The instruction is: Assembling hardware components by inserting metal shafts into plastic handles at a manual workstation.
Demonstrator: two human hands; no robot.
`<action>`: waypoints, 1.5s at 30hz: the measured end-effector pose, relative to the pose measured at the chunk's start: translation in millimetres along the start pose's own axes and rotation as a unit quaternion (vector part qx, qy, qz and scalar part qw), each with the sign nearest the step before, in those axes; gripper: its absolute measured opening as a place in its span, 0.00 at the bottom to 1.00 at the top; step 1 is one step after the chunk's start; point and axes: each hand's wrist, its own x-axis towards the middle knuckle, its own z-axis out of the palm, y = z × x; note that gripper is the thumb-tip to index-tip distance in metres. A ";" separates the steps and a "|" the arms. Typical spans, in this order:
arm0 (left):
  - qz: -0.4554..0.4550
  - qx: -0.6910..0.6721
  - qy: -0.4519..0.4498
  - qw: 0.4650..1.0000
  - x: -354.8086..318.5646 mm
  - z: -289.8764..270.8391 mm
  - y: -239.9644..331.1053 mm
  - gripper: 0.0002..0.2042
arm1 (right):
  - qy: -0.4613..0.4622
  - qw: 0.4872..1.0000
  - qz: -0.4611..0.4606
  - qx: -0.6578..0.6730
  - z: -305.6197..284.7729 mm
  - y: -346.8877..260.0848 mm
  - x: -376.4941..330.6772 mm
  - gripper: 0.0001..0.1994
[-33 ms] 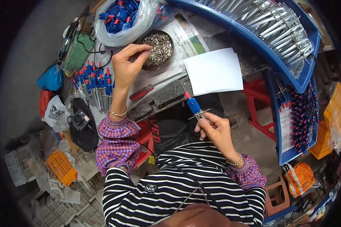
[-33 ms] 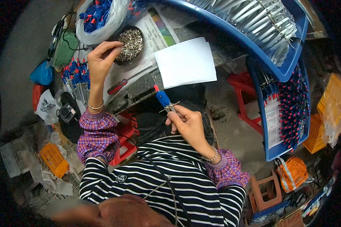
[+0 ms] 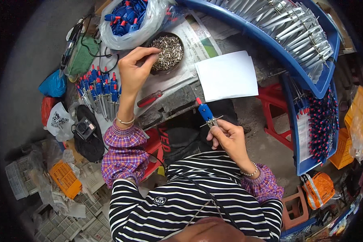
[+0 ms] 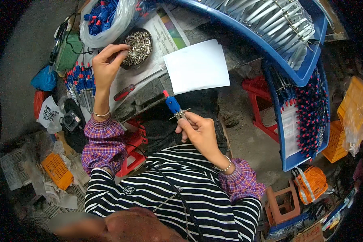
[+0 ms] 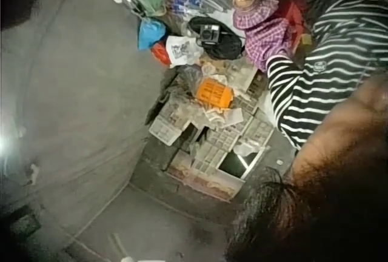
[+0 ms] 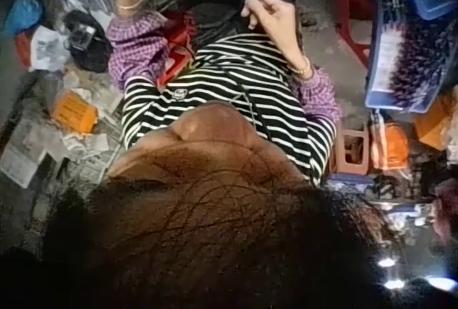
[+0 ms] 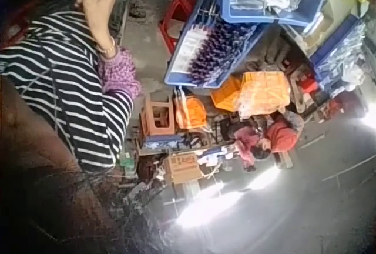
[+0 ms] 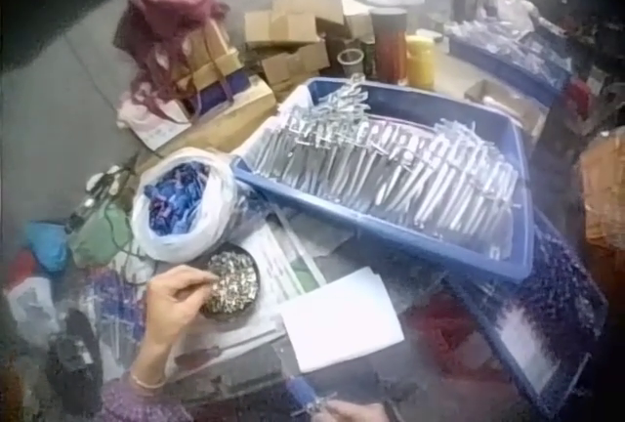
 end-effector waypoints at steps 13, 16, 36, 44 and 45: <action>-0.191 -0.249 -0.235 0.920 -70.7 34.9 69.9 0.08 | 0.029 0.993 -0.070 -0.091 5.6 -5.5 -1.5 0.07; -0.174 -0.192 -0.233 0.937 -76.4 40.8 78.3 0.07 | 0.039 0.989 -0.087 -0.115 8.3 -6.1 -2.6 0.08; -0.079 -0.068 -0.172 0.980 -82.7 46.2 86.2 0.06 | 0.077 0.953 -0.188 -0.224 9.5 2.6 -6.4 0.12; -0.080 -0.064 -0.168 0.980 -84.7 47.6 85.5 0.06 | 0.068 0.949 -0.204 -0.230 10.4 3.5 -5.6 0.13; -0.071 -0.060 -0.163 0.982 -84.2 48.6 86.7 0.06 | 0.069 0.949 -0.204 -0.230 10.0 4.4 -5.6 0.13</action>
